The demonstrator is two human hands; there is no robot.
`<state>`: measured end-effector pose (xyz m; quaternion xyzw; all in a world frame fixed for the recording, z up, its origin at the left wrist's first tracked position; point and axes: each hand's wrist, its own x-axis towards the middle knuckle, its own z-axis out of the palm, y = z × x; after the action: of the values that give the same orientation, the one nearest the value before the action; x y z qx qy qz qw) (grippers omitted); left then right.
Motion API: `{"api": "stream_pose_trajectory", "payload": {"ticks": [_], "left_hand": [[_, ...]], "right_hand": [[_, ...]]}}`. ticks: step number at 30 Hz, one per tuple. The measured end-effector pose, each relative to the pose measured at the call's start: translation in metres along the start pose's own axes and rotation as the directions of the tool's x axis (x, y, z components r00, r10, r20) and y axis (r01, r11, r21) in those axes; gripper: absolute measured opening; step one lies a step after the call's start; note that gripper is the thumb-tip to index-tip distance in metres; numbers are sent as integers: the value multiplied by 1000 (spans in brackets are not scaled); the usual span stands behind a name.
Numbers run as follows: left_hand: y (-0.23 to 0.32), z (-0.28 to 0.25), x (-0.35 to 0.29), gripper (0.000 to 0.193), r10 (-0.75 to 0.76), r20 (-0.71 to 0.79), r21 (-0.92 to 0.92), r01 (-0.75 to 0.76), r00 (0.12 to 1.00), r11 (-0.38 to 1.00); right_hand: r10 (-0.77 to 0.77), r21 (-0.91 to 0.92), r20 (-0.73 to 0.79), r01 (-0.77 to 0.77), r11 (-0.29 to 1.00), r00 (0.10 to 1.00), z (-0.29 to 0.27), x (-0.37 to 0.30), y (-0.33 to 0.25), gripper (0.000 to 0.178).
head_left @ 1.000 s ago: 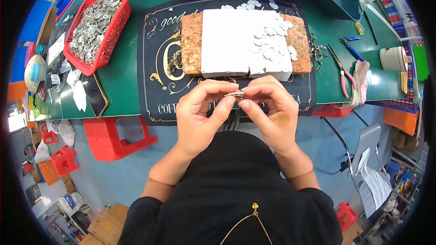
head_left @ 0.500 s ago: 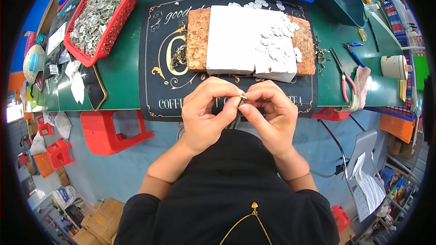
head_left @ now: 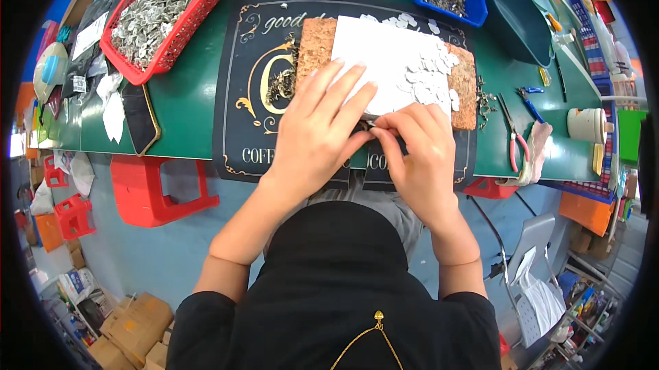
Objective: Assembling small black components onto a white rectangular base on a factory workbench.
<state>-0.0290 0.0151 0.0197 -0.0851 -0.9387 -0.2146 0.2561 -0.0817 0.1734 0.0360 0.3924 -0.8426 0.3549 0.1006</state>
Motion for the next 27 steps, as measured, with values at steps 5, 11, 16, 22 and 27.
{"api": "stream_pose_trajectory", "payload": {"ticks": [5,11,16,22,27], "left_hand": [[-3,16,-2,52,-63,-103,-1,63,993,998],[-6,25,-5,44,-21,-223,-2,21,975,1000],[-4,12,-3,36,-79,-187,-105,60,979,993],[-56,-42,-22,20,-321,-208,-99,306,924,947],[-85,-34,-25,16,-365,-20,-31,364,931,931]], "right_hand": [[-45,-15,-59,45,999,997,7,6,-3,12],[-67,-36,-92,64,997,993,13,8,0,14],[-101,-16,-97,100,995,990,15,8,2,15],[-94,-11,-38,93,996,995,-3,0,-14,20],[-31,230,-92,51,972,995,7,-5,-9,24]]}}
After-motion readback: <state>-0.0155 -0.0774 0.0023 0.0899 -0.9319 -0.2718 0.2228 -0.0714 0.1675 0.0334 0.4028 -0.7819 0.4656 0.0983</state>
